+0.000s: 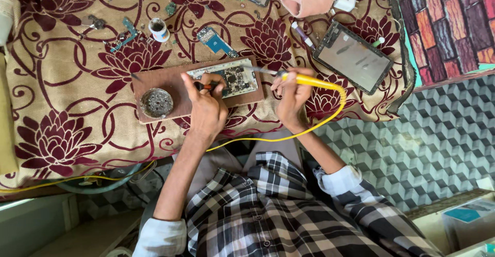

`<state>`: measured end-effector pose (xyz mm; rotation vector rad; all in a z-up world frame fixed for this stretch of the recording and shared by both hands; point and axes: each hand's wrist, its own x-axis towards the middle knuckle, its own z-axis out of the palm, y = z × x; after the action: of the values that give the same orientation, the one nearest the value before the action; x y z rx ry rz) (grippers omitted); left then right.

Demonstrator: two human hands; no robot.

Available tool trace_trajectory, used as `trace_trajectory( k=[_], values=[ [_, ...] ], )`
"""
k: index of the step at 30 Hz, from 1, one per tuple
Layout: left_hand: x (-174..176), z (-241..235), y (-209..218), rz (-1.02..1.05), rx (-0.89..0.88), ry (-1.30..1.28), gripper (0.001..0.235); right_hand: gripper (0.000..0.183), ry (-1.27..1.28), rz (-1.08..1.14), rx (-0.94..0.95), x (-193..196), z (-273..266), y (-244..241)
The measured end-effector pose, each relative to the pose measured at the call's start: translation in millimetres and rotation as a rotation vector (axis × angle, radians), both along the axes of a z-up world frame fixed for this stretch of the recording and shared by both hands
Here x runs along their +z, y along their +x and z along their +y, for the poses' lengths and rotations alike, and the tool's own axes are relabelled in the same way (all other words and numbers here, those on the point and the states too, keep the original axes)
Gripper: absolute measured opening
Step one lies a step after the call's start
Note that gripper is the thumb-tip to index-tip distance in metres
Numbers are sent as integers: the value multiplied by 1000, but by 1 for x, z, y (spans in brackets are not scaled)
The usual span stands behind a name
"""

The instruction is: The person uses a soldering iron and a small tool to work on a circuit board placed on a wooden block. They repeatedly apply heat and manipulate components on the board while seated at a table with various electronic parts and tools nearby.

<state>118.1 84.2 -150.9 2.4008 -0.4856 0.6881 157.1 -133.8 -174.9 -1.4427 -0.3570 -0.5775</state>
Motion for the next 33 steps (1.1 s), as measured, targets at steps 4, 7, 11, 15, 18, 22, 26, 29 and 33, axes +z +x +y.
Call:
trace_trajectory(
  k=[4, 7, 11, 15, 18, 22, 26, 29, 33],
  values=[
    [4, 2, -1, 64, -26, -264, 48, 24, 241, 167, 37, -1, 1, 13],
    [-1, 2, -2, 212, -95, -507, 63, 24, 204, 87, 37, 0, 6, 18],
    [-13, 3, -4, 258, -100, -631, 80, 26, 174, 150, 36, 1, 9, 10],
    [-20, 3, -3, 202, -117, -495, 70, 28, 155, 151, 37, 2, 8, 6],
    [-22, 3, -3, 243, -60, -425, 59, 25, 158, 192, 31, -1, 7, 4],
    [-18, 2, -1, 204, -97, -484, 55, 22, 162, 188, 11, -2, 8, 6],
    [-14, 3, -1, 178, -22, -207, 27, 21, 102, 199, 21, -2, 7, 4],
    [-14, 3, -1, 133, -51, -391, 38, 21, 64, 167, 7, -3, 8, 1],
    [-13, 5, -2, 45, -34, -144, 13, 19, 98, 165, -20, -3, 10, 1]
  ],
)
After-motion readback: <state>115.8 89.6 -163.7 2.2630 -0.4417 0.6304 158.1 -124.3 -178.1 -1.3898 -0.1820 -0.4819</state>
